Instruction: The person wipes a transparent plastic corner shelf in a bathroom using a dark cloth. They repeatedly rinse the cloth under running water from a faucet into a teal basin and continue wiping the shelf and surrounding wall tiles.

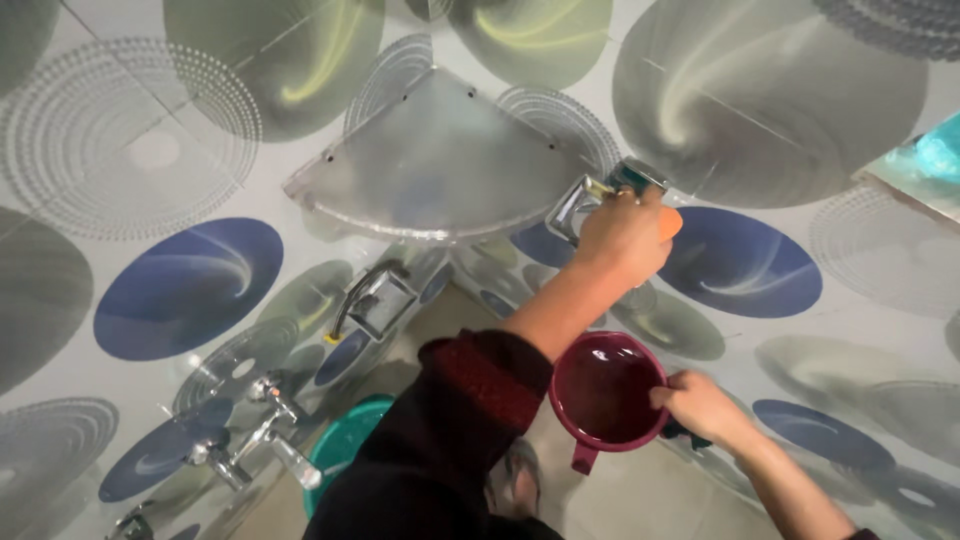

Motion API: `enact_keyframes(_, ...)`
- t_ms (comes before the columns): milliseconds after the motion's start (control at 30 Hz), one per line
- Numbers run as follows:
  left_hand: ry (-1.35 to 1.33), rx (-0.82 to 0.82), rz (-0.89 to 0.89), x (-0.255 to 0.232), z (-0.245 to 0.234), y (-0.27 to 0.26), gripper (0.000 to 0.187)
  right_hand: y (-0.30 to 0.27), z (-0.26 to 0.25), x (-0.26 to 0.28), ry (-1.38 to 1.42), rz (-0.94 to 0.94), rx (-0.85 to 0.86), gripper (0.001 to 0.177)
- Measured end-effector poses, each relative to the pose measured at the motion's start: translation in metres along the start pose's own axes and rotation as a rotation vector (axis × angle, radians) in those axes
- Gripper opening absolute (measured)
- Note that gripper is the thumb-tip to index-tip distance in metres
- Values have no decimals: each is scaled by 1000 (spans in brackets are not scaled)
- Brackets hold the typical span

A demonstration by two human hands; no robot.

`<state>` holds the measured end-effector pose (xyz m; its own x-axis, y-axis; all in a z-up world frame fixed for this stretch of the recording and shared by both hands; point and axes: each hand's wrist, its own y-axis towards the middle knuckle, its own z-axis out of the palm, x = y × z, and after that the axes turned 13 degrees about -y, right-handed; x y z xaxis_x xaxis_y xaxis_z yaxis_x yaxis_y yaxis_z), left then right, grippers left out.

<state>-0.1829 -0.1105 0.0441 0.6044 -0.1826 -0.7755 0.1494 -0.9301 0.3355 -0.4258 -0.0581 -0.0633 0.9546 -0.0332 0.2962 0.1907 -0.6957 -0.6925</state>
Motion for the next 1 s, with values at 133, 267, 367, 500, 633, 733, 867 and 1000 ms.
enact_keyframes(133,-63,-244,-70,34,-29,-67,43,5,7,4,-34,-38,17,32)
enact_keyframes(267,152,-253,-531,126,-54,-163,52,32,24,8,3,-113,101,33)
enact_keyframes(367,331,-144,-725,229,-59,-213,65,66,45,21,-128,-120,115,34)
enact_keyframes(500,455,-50,-877,365,-48,-243,57,109,74,23,-216,-214,94,36)
enact_keyframes(633,545,-75,-826,457,-38,-243,49,144,104,35,-221,-187,102,33)
enact_keyframes(733,579,-117,-741,494,-22,-249,48,157,116,41,-246,-205,88,37)
enact_keyframes(867,598,-83,-690,498,-20,-257,57,158,123,57,-156,-207,122,34)
enact_keyframes(1000,461,-291,-606,431,-40,-255,48,144,116,80,-82,-174,108,32)
